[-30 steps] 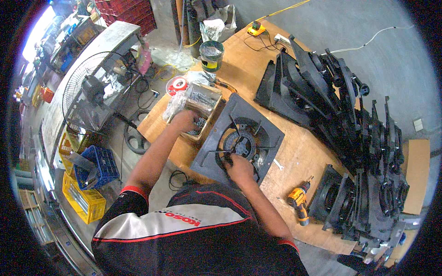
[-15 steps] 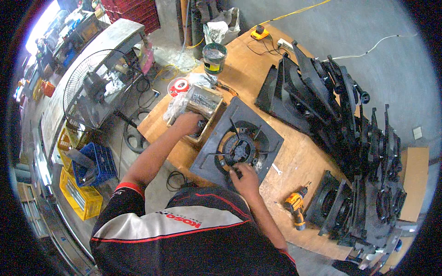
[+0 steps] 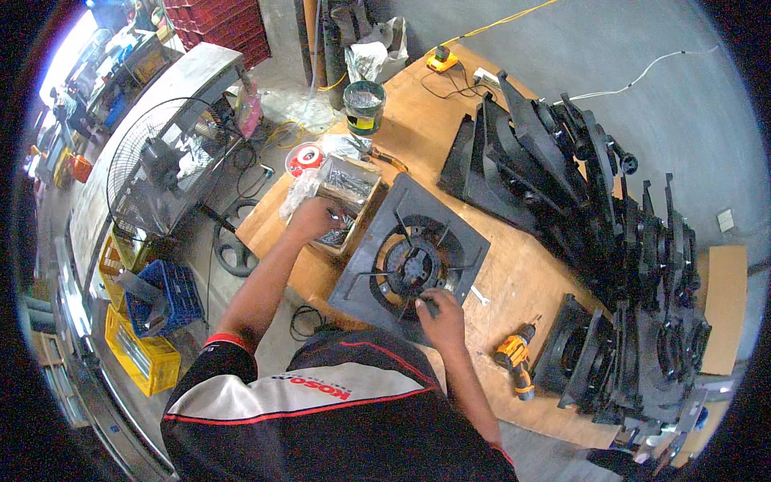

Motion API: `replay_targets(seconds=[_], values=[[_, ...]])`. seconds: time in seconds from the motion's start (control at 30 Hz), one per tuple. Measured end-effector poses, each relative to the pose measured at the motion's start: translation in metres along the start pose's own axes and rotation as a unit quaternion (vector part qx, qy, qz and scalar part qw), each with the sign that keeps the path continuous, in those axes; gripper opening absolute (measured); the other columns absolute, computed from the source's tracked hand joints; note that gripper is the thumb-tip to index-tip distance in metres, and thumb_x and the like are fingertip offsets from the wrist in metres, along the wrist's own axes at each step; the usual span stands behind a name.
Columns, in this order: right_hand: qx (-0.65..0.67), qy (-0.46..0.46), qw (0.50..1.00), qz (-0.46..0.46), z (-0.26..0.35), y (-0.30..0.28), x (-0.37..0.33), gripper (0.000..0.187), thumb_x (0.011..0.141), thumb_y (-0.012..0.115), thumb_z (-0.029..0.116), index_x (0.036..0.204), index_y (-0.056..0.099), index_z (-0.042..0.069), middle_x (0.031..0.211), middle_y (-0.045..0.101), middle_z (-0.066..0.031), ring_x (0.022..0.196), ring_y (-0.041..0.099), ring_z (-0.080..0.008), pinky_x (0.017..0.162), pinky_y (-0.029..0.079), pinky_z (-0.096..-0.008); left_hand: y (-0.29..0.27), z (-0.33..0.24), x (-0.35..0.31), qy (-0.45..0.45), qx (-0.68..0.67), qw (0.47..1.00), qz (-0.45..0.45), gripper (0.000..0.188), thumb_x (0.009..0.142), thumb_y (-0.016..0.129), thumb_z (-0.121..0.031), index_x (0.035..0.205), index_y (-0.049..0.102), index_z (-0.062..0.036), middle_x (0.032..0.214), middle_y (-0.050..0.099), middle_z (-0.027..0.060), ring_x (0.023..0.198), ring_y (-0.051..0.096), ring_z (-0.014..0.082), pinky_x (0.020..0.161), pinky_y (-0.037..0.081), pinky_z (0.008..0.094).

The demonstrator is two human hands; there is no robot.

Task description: The person assembles a black plastic fan housing by placing a fan blade into the housing, inserting screws, and tightening them with a cordless drill. The person then uses a wrench to tighten additional fasteners on the side of the housing before setting the completed unit aside.

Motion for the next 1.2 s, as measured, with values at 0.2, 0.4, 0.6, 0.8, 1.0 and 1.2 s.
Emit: replay_targets(seconds=[0.2,0.4,0.6,0.8,1.0,1.2], values=[[0.002,-0.009,1.000,-0.007,0.010,-0.004,0.000,0.018,0.082,0.072,0.014,0.095,0.068,0.002,0.102,0.067,-0.0160,0.098,0.065,-0.0338,0.088,0.051,-0.0388,-0.023,-0.003,-0.017,-0.046,-0.124,0.990,-0.053,0.031,0.072,0.083,-0.031,0.091,0.076,-0.0083,0.081,0.071,0.0136,0.071,0.067,0.0261,0.067,0.051,0.0369],[-0.007,-0.095,0.995,-0.005,0.051,-0.001,0.011,0.025,0.083,0.072,0.017,0.103,0.068,0.003,0.103,0.067,-0.0170,0.098,0.065,-0.0341,0.087,0.051,-0.0398,-0.026,-0.063,-0.061,-0.084,-0.444,0.892,-0.016,0.029,0.088,0.074,-0.029,0.095,0.072,-0.0019,0.075,0.068,0.0045,0.067,0.063,0.0160,0.062,0.049,0.0299],[0.080,-0.134,0.988,-0.014,0.118,-0.006,0.040,0.028,0.083,0.074,0.018,0.105,0.068,0.002,0.099,0.067,-0.0160,0.090,0.066,-0.0306,0.079,0.052,-0.0365,0.006,-0.129,-0.098,-0.084,-0.721,0.681,0.094,0.028,0.092,0.070,-0.029,0.098,0.067,-0.0018,0.082,0.065,0.0034,0.072,0.060,0.0131,0.063,0.049,0.0276],[0.112,-0.135,0.985,-0.004,0.105,-0.015,0.052,0.017,0.085,0.072,0.012,0.098,0.068,0.000,0.084,0.067,-0.0104,0.077,0.066,-0.0216,0.071,0.051,-0.0317,0.010,-0.141,-0.105,-0.089,-0.710,0.690,0.106,0.024,0.092,0.070,-0.024,0.100,0.066,-0.0013,0.086,0.066,0.0049,0.074,0.059,0.0115,0.066,0.048,0.0275],[0.455,0.135,0.880,0.006,0.047,-0.025,0.064,0.021,0.088,0.068,0.007,0.108,0.062,0.005,0.086,0.067,-0.0084,0.077,0.066,-0.0198,0.069,0.054,-0.0312,0.004,-0.120,-0.092,-0.065,-0.688,0.718,0.076,0.019,0.090,0.069,-0.011,0.106,0.065,-0.0005,0.088,0.067,0.0056,0.077,0.062,0.0140,0.069,0.052,0.0293],[0.586,0.141,0.795,0.065,0.039,-0.034,0.066,0.039,0.090,0.068,0.012,0.126,0.054,0.007,0.099,0.069,-0.0092,0.084,0.068,-0.0198,0.071,0.055,-0.0318,-0.001,-0.122,-0.096,-0.078,-0.698,0.704,0.101,0.032,0.091,0.067,-0.008,0.121,0.058,-0.0001,0.098,0.068,0.0105,0.084,0.066,0.0171,0.075,0.056,0.0303]])
Point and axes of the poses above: each hand's wrist, its own x-axis towards the middle knuckle, its own y-axis out of the palm, z = x × y, the point moved 1 cm from there along x, towards the middle knuckle
